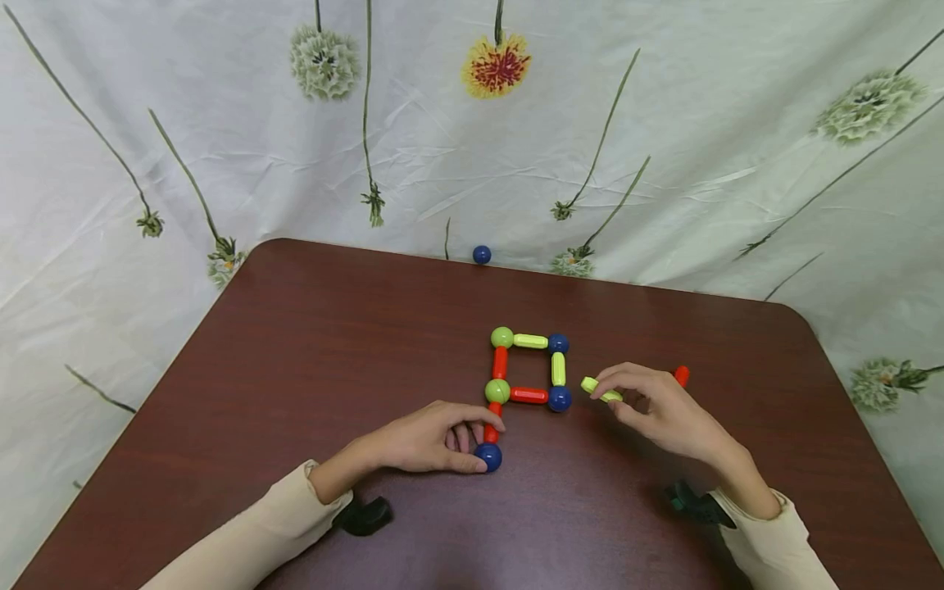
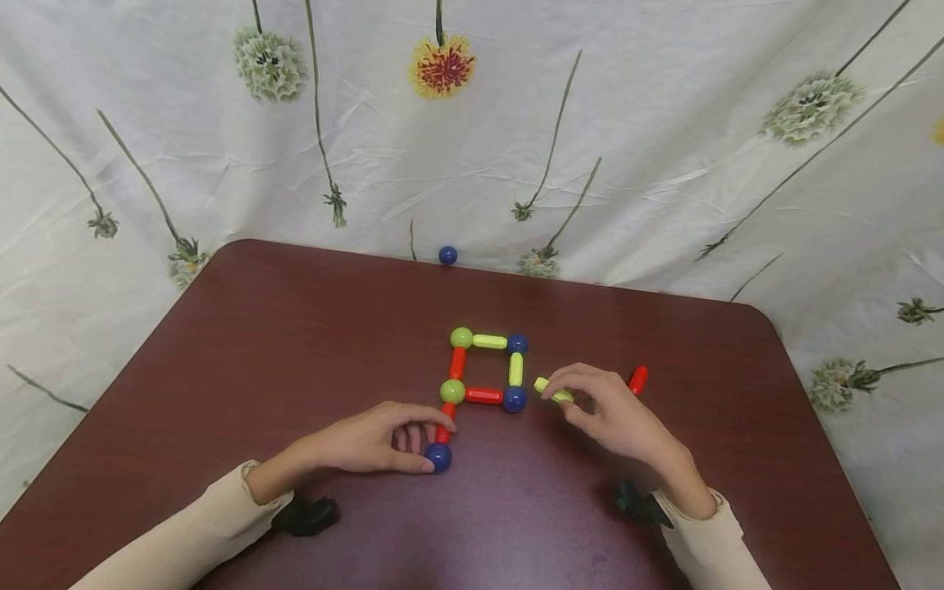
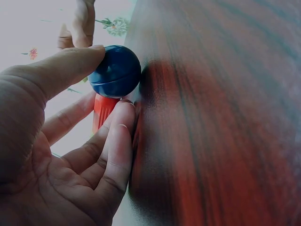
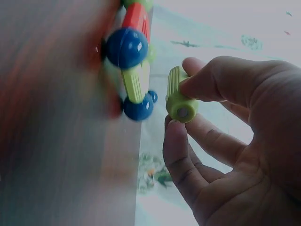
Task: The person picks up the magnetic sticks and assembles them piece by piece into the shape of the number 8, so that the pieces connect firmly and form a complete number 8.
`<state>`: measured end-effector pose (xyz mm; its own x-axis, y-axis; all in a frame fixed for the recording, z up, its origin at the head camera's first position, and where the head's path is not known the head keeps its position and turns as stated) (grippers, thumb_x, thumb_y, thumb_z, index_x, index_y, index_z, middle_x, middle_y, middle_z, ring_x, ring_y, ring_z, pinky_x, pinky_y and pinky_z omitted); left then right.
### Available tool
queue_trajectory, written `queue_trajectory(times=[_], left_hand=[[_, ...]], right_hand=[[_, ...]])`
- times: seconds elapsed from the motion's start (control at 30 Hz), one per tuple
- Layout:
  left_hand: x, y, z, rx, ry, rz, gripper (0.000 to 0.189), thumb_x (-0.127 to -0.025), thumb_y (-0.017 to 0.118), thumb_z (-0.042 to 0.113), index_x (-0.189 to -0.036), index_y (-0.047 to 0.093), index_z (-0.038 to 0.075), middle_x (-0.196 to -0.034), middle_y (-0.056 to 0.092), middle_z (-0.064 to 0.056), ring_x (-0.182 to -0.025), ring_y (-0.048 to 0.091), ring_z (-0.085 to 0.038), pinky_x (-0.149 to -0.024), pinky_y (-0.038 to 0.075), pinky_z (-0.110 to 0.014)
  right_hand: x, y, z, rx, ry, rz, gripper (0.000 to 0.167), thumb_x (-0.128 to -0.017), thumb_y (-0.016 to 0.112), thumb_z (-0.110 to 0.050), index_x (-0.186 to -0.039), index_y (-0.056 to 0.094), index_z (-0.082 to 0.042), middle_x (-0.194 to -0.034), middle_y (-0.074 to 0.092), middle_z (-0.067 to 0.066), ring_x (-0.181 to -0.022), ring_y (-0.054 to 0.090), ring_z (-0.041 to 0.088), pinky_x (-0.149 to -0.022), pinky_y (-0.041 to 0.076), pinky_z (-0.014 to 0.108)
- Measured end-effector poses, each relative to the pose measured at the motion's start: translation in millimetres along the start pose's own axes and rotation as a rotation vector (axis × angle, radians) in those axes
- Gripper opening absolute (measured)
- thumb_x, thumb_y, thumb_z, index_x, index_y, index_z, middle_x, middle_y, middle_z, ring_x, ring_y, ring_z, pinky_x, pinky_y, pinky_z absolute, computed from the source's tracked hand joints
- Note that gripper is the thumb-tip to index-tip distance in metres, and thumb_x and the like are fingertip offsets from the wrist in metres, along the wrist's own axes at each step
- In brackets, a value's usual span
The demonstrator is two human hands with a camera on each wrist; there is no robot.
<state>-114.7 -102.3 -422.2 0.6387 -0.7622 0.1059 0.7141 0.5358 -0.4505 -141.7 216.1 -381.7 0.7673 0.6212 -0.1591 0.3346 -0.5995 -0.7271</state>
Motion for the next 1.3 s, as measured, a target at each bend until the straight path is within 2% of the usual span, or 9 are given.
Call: queue_trajectory(times=[0.17, 0.4, 0.63, 0.77, 1.3], left_hand=[[-0.7, -0.5, 0.1, 0.007, -0.001, -0.004, 0.044, -0.090, 0.076, 0.028, -0.130, 0.063, 0.015, -0.101, 0.064, 0.001, -0.078, 0.061, -0.006, -0.074, 0.054, -0.023], [-1.5, -0.6, -1.0, -0.002, -0.004, -0.001, 0.044, -0.090, 0.076, 0.028, -0.131, 0.063, 0.016, -0.101, 0.064, 0.001, -0.078, 0.062, -0.006, -0.074, 0.054, -0.024], [-2.0, -0.9, -1.1, -0.005, -0.005, 0.000, 0.044, -0.090, 0.076, 0.028, -0.131, 0.063, 0.016, -0.101, 0.064, 0.002, -0.077, 0.061, -0.006, -0.074, 0.054, -0.024], [-2.0, -0.8, -1.6, -0.011, -0.006, -0.001, 0.044, -0.090, 0.076, 0.028, -0.130, 0.063, 0.016, -0.101, 0.064, 0.002, -0.077, 0.062, -0.006, -0.074, 0.054, -0.023], [-1.9, 0.8, 0.1, -0.027, -0.018, 0.002, 0.043, -0.091, 0.075, 0.029, -0.130, 0.062, 0.015, -0.101, 0.064, 0.003, -0.078, 0.061, -0.005, -0.073, 0.054, -0.023]], right_hand=[[-6.1, 11.5, -11.0, -0.003, -0.040, -0.031, 0.029, -0.089, 0.066, 0.007, -0.108, 0.071, -0.014, -0.116, 0.066, -0.004, -0.094, 0.061, 0.008, -0.068, 0.051, 0.025], [-9.6, 26.8, -21.7, -0.016, -0.034, -0.096, 0.025, -0.090, 0.068, 0.003, -0.107, 0.071, -0.016, -0.118, 0.064, -0.006, -0.096, 0.058, 0.008, -0.059, 0.050, 0.024], [-9.8, 42.7, -26.3, -0.017, -0.071, -0.143, 0.025, -0.092, 0.065, 0.002, -0.107, 0.071, -0.017, -0.118, 0.064, -0.009, -0.106, 0.060, 0.009, -0.081, 0.053, 0.029], [-9.5, 50.4, -28.1, -0.008, -0.084, -0.171, 0.026, -0.092, 0.065, 0.001, -0.107, 0.070, -0.019, -0.119, 0.064, -0.010, -0.110, 0.059, 0.010, -0.087, 0.052, 0.032], [-10.9, 71.5, -40.6, 0.009, -0.117, -0.247, 0.021, -0.093, 0.066, -0.004, -0.104, 0.070, -0.022, -0.121, 0.063, -0.011, -0.111, 0.058, 0.009, -0.092, 0.051, 0.032]])
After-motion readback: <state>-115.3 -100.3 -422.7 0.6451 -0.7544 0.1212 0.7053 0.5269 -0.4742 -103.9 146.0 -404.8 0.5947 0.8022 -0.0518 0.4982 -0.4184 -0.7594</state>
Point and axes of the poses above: each hand's wrist, its own x-axis away from the middle knuckle, its own y-axis out of the palm, z = x × y, the point moved 3 cm from there along -x, towards the middle knuckle
